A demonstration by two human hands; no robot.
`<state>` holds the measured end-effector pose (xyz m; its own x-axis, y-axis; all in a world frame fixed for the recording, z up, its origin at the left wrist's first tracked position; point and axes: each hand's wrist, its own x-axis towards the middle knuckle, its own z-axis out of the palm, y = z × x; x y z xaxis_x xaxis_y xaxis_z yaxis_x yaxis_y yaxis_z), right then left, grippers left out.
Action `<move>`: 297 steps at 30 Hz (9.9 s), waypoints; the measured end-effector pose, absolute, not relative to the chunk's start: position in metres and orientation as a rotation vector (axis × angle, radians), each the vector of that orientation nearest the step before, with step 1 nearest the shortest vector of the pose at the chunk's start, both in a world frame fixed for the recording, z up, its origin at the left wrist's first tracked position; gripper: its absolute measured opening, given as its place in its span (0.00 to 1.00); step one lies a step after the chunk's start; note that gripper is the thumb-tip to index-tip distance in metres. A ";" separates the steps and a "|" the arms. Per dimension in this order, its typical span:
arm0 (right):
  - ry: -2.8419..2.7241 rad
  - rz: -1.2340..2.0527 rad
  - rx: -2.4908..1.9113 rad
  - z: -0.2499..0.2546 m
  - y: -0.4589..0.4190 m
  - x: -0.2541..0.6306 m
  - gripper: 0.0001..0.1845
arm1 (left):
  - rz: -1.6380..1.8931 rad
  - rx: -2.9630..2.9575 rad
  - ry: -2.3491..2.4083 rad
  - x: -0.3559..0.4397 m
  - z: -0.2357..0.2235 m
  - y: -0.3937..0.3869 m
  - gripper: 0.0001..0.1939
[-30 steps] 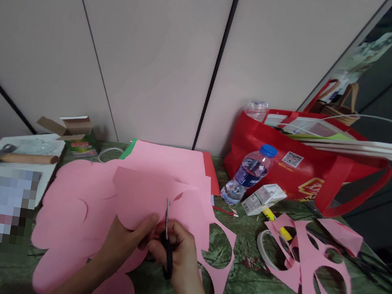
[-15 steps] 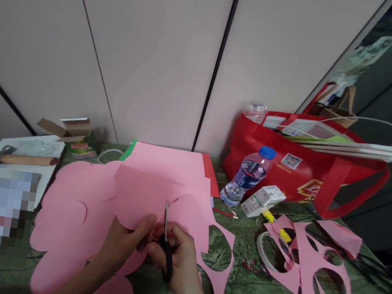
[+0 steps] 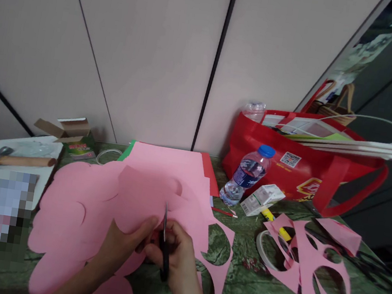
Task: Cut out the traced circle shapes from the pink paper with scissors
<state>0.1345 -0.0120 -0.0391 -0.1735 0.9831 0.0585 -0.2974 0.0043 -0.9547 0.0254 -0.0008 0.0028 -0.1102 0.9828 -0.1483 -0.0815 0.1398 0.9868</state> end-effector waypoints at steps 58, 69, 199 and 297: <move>-1.172 1.463 -0.896 -0.037 -0.013 0.136 0.17 | 1.126 1.157 1.368 0.022 0.006 -0.002 0.18; -1.217 1.435 -0.946 -0.037 -0.013 0.136 0.18 | 1.098 1.144 1.348 0.022 0.009 -0.001 0.21; -1.205 1.374 -1.006 -0.043 -0.012 0.140 0.17 | 1.210 0.947 1.320 0.025 0.007 -0.002 0.09; -1.150 1.427 -0.876 -0.037 -0.011 0.138 0.16 | 1.083 1.163 1.374 0.020 0.006 0.000 0.19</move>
